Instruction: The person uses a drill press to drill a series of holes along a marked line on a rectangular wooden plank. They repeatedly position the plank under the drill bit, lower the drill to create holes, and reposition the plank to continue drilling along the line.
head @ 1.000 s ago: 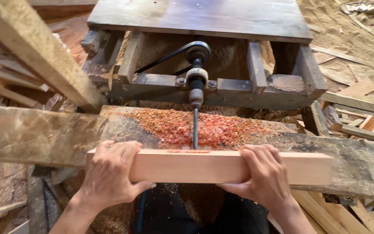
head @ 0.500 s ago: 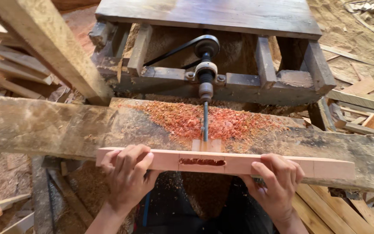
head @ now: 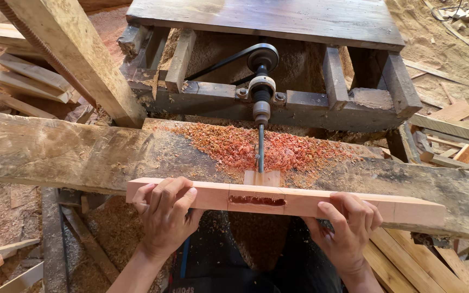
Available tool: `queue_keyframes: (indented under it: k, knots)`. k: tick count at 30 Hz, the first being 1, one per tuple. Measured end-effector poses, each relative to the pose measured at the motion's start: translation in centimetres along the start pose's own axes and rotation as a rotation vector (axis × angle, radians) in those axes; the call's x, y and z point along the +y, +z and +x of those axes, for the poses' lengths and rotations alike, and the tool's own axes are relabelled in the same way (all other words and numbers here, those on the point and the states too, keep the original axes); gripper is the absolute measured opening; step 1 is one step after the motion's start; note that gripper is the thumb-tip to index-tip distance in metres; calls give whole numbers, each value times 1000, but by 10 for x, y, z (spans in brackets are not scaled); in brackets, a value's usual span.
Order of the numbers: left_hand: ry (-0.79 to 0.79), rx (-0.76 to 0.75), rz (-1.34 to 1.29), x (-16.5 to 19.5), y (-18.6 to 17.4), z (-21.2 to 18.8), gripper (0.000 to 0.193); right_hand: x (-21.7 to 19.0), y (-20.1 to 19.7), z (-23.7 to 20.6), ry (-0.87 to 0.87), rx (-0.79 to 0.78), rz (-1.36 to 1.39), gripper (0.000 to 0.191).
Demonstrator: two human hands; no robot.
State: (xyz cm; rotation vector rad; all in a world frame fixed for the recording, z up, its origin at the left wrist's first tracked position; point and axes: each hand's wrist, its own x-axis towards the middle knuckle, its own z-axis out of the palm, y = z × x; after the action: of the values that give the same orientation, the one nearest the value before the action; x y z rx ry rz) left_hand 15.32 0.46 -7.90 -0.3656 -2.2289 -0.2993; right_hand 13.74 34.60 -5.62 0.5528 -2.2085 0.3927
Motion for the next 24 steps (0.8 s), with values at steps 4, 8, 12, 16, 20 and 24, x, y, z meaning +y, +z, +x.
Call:
queue_keyframes:
  k: [4, 8, 12, 16, 20, 24]
  knots:
    - [9, -5, 8, 1, 1, 5, 50, -1, 1, 3, -12, -8, 13, 47]
    - [61, -24, 6, -8, -5, 16, 52, 15, -5, 12, -67, -43, 15, 50]
    - [52, -61, 44, -42, -21, 13, 51, 61, -28, 14, -4, -34, -98, 65]
    - [80, -73, 192, -96, -31, -6, 58, 90, -32, 5, 162, -63, 143, 70]
    - [53, -120, 154, -128, -43, -14, 62, 72, -17, -5, 339, -116, 458, 59]
    - [40, -164, 290, -100, -57, 8, 75, 51, -7, -8, 584, -152, 659, 54]
